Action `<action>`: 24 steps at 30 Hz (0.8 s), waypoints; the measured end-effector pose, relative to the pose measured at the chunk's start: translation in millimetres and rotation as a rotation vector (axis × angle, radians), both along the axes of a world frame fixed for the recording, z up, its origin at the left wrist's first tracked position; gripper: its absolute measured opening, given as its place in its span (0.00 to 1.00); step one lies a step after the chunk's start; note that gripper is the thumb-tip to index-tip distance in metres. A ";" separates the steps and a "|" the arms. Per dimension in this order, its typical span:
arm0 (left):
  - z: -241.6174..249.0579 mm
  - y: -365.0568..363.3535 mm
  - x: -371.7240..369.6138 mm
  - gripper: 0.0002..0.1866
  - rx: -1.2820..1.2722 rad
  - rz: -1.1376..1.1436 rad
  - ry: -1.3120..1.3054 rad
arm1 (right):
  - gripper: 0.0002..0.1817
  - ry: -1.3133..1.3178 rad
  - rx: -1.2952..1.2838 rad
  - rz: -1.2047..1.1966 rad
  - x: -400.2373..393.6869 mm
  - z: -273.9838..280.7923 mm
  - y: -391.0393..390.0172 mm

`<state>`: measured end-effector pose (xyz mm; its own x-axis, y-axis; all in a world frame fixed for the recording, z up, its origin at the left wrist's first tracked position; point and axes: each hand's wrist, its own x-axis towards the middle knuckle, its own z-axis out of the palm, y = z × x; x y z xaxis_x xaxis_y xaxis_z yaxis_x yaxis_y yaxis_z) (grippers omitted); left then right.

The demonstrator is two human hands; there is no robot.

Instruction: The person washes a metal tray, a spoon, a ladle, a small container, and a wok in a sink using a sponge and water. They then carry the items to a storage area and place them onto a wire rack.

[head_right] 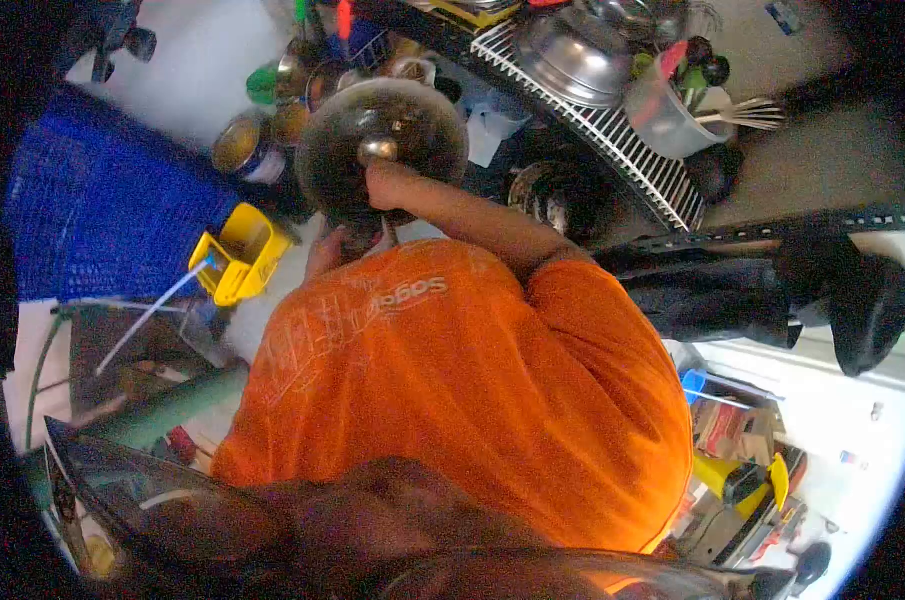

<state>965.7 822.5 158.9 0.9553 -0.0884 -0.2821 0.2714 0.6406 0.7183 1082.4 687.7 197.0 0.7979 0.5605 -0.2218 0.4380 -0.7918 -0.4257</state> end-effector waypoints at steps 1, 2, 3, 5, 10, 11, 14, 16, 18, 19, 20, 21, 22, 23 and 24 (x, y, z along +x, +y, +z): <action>-5.8 1.3 2.3 0.32 0.028 -0.008 -0.014 | 0.17 -0.002 -0.053 0.056 15.1 -12.8 2.2; -5.9 2.4 3.9 0.32 -0.002 -0.010 0.004 | 0.15 -0.001 -0.109 0.112 27.6 -18.8 -0.4; -6.7 3.7 5.4 0.32 -0.031 -0.011 0.022 | 0.14 0.217 0.069 0.066 37.6 -25.9 -8.1; -5.7 1.5 5.8 0.33 -0.204 -0.001 0.127 | 0.11 0.643 0.435 -0.026 50.6 -29.7 -29.5; 10.0 6.0 -0.5 0.32 -0.026 -0.091 0.149 | 0.10 0.658 0.965 -0.209 19.5 44.5 -89.7; 10.3 6.9 -1.4 0.32 0.023 -0.094 0.143 | 0.10 0.292 1.096 -0.081 16.2 57.1 -104.5; 29.2 1.4 -5.7 0.33 -0.117 -0.007 0.231 | 0.07 -0.154 0.898 -0.594 -36.3 168.1 -152.4; -1.5 11.8 -0.9 0.34 -0.187 0.002 0.206 | 0.08 -1.072 0.569 -0.595 -14.9 182.7 -221.5; -0.1 13.6 0.2 0.34 -0.165 -0.018 0.202 | 0.08 -1.351 0.427 -0.898 -16.6 227.7 -267.5; 22.8 10.1 -0.8 0.34 -0.109 -0.040 0.211 | 0.08 -1.507 0.353 -0.924 -4.3 234.7 -302.4; 34.8 6.6 -1.0 0.34 -0.055 -0.058 0.221 | 0.11 -1.562 0.247 -0.959 -3.1 246.3 -314.8; 32.6 4.7 -1.0 0.34 -0.093 -0.046 0.185 | 0.12 -1.517 0.268 -0.925 0.7 249.9 -329.4; 28.5 4.5 -1.9 0.33 -0.128 -0.027 0.153 | 0.13 -1.447 0.133 -0.989 12.5 243.5 -351.5; 25.4 5.8 -4.5 0.33 -0.160 -0.001 0.126 | 0.14 -1.365 0.002 -1.043 26.7 229.8 -377.5; 28.6 3.2 -7.1 0.32 -0.035 -0.055 -0.028 | 0.15 -1.337 -0.191 -0.972 39.5 206.7 -423.0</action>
<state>958.7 825.8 187.6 0.9562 -0.1506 -0.2510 0.2871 0.6497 0.7039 1121.9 264.6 403.7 0.4811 -0.1795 0.8581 -0.2652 -0.9628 -0.0527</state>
